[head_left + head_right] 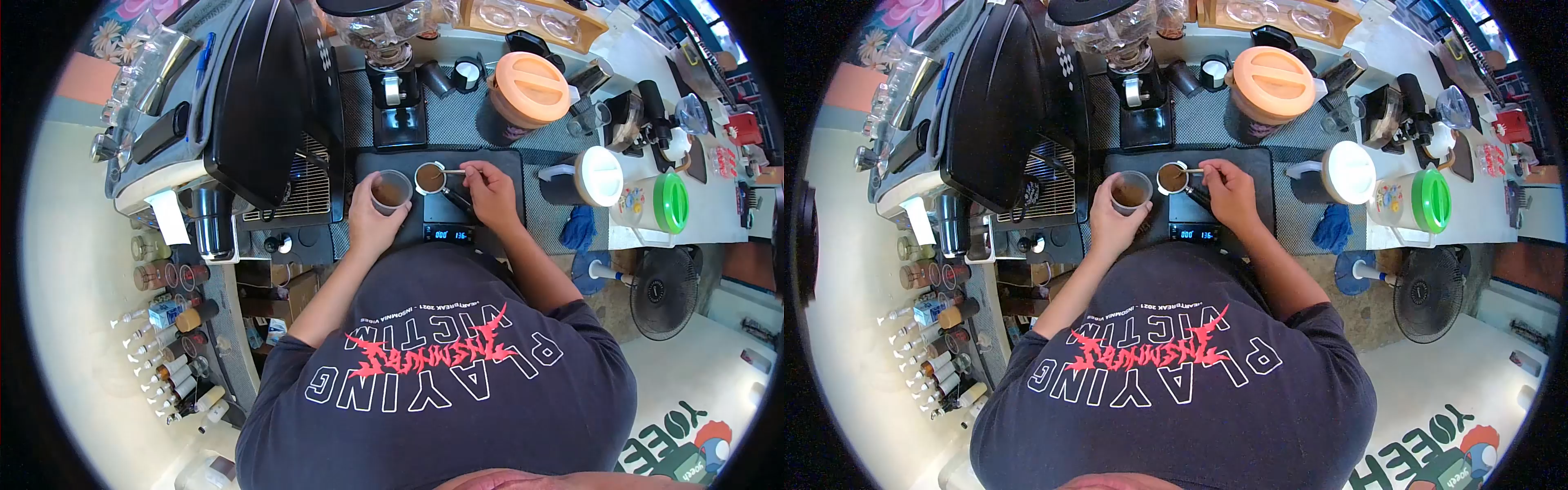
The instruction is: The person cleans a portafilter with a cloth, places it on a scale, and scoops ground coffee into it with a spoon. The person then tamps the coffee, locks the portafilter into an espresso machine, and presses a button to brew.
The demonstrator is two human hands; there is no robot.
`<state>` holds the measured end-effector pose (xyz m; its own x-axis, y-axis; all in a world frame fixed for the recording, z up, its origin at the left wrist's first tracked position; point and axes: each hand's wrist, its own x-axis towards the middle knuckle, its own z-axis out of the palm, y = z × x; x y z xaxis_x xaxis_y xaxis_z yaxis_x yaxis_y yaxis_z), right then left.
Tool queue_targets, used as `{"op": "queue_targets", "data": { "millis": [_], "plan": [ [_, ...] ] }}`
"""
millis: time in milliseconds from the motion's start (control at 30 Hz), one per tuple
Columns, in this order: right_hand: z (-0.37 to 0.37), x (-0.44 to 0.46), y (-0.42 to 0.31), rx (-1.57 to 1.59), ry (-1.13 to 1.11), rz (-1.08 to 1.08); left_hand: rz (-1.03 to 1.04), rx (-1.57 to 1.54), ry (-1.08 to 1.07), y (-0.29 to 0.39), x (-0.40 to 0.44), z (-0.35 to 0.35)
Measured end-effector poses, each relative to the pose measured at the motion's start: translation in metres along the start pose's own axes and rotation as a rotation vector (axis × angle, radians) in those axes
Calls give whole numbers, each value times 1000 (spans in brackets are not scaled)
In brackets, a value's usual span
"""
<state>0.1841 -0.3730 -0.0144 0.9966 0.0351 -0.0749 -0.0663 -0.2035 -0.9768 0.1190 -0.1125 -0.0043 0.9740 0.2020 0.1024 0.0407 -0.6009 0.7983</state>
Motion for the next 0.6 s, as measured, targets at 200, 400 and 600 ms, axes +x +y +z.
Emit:
{"op": "queue_targets", "data": {
  "millis": [200, 400, 600],
  "plan": [
    [1, 0, 29, -119, -32, -2, 45, -10, -4, 0, 1, 1],
    [-1, 1, 18, -142, -35, -197, 25, -4, 6, 6, 1, -1],
    [-6, 0, -11, -266, -26, -350, 62, -4, 16, 6, 1, -2]
  ]
}}
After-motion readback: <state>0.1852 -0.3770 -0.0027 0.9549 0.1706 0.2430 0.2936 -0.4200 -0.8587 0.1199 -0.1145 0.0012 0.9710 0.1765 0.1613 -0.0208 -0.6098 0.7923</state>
